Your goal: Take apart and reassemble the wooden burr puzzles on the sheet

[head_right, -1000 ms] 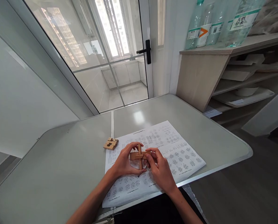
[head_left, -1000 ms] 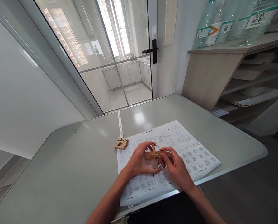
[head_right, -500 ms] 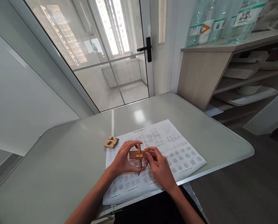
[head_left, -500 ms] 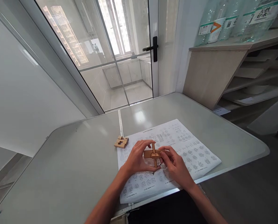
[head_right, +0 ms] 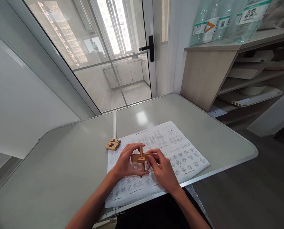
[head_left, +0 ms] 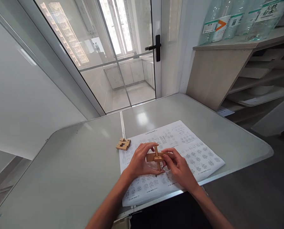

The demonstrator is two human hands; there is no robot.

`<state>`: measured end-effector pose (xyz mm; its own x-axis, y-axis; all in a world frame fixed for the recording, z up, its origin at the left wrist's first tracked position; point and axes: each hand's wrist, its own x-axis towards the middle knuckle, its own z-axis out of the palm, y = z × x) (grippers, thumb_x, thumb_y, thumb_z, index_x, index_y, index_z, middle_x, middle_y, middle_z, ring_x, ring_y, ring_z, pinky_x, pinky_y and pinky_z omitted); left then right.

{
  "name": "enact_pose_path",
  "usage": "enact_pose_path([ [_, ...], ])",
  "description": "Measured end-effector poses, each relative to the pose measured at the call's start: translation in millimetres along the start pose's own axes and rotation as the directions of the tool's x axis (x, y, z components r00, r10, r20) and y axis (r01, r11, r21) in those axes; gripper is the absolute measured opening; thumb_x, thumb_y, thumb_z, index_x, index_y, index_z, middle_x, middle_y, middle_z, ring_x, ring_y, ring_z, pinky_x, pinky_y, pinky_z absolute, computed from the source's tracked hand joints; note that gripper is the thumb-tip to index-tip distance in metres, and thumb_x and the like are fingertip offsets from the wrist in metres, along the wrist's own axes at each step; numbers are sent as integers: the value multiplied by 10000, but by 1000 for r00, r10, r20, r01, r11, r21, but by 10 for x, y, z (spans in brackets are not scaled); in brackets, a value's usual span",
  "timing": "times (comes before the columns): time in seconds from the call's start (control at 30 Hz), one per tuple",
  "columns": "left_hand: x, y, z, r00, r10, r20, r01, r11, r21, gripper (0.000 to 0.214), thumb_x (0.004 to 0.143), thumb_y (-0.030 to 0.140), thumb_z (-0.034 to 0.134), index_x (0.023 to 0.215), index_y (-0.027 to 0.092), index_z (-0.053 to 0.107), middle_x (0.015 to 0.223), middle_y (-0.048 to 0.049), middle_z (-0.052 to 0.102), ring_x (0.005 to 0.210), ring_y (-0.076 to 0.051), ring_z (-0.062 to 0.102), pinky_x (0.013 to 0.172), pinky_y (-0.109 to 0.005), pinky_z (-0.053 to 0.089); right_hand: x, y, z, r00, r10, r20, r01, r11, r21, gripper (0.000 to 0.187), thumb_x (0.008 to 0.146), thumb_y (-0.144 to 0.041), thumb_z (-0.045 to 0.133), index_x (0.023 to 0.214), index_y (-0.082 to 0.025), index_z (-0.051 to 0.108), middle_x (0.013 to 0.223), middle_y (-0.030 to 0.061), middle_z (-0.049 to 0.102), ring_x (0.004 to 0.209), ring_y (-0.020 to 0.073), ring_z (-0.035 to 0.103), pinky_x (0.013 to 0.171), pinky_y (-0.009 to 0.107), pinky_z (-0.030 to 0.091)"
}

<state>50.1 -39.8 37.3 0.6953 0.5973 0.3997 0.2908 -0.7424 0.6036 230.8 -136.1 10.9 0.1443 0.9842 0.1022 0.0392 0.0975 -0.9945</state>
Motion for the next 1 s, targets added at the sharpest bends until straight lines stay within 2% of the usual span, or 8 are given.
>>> enact_pose_path([
  [0.17, -10, 11, 48, 998, 13, -55, -12, 1000, 8, 871, 595, 477, 928, 1352, 281, 544, 1241, -86, 688, 1104, -308, 679, 995, -461, 521, -6, 0, -6, 1000, 5, -31, -4, 1000, 24, 410, 1010, -616, 558, 1141, -233, 620, 805, 31, 696, 724, 207, 660, 644, 301, 533],
  [0.3, -3, 7, 26, 999, 1, -41, -2, 999, -32, 898, 608, 429, 945, 1395, 302, 531, 1333, -96, 655, 1234, -333, 629, 1079, -496, 495, -16, 27, -6, 997, -16, -76, 15, 1000, -9, 369, 1013, -582, 571, 1161, -249, 629, 893, 49, 746, 816, 236, 708, 729, 329, 560],
  [0.43, 13, -39, -17, 993, -87, 74, 105, 948, -300, 1105, 551, 513, 997, 1503, 317, 471, 1532, -131, 526, 1342, -357, 561, 1151, -531, 465, -15, 53, -7, 988, -48, -146, 45, 999, -25, 288, 1018, -516, 592, 1143, -262, 641, 996, 60, 767, 861, 238, 716, 772, 342, 553],
  [0.53, 24, -76, -41, 973, -149, 178, 217, 856, -469, 1099, 578, 563, 979, 1528, 327, 479, 1480, -121, 596, 1348, -366, 575, 1175, -565, 446, -22, 60, 1, 985, -75, -158, 66, 996, -57, 266, 1021, -497, 587, 1119, -256, 645, 968, 57, 763, 752, 213, 681, 728, 339, 545],
  [0.67, 33, -65, -65, 959, -207, 194, 275, 850, -450, 896, 640, 460, 970, 1442, 332, 595, 1392, -88, 670, 1317, -367, 611, 1169, -581, 452, -34, 64, 19, 987, -91, -134, 79, 992, -95, 253, 1026, -479, 582, 1150, -267, 645, 1070, 69, 778, 787, 224, 710, 747, 355, 568],
  [0.77, 36, -28, -75, 961, -208, 181, 270, 847, -458, 900, 655, 418, 960, 1463, 347, 572, 1424, -79, 652, 1335, -360, 604, 1168, -557, 460, -32, 58, 27, 983, -114, -142, 97, 987, -125, 244, 1028, -463, 587, 1158, -263, 638, 1136, 83, 778, 842, 237, 729, 797, 373, 580],
  [0.93, 34, 7, -82, 961, -220, 166, 273, 839, -470, 766, 730, 432, 917, 1417, 306, 605, 1337, -92, 696, 1273, -334, 645, 1125, -511, 498, -33, 18, 28, 984, -163, -70, 148, 971, -188, 200, 1042, -431, 580, 1081, -263, 680, 1057, 67, 777, 858, 240, 728, 768, 356, 579],
  [1.0, 37, 14, -87, 966, -184, 182, 249, 853, -459, 821, 679, 441, 952, 1408, 294, 606, 1321, -100, 697, 1268, -341, 642, 1123, -507, 494, -37, 7, 25, 980, -197, -39, 185, 962, -202, 195, 1050, -415, 567, 1066, -264, 689, 1026, 53, 774, 844, 231, 726, 793, 357, 579],
])
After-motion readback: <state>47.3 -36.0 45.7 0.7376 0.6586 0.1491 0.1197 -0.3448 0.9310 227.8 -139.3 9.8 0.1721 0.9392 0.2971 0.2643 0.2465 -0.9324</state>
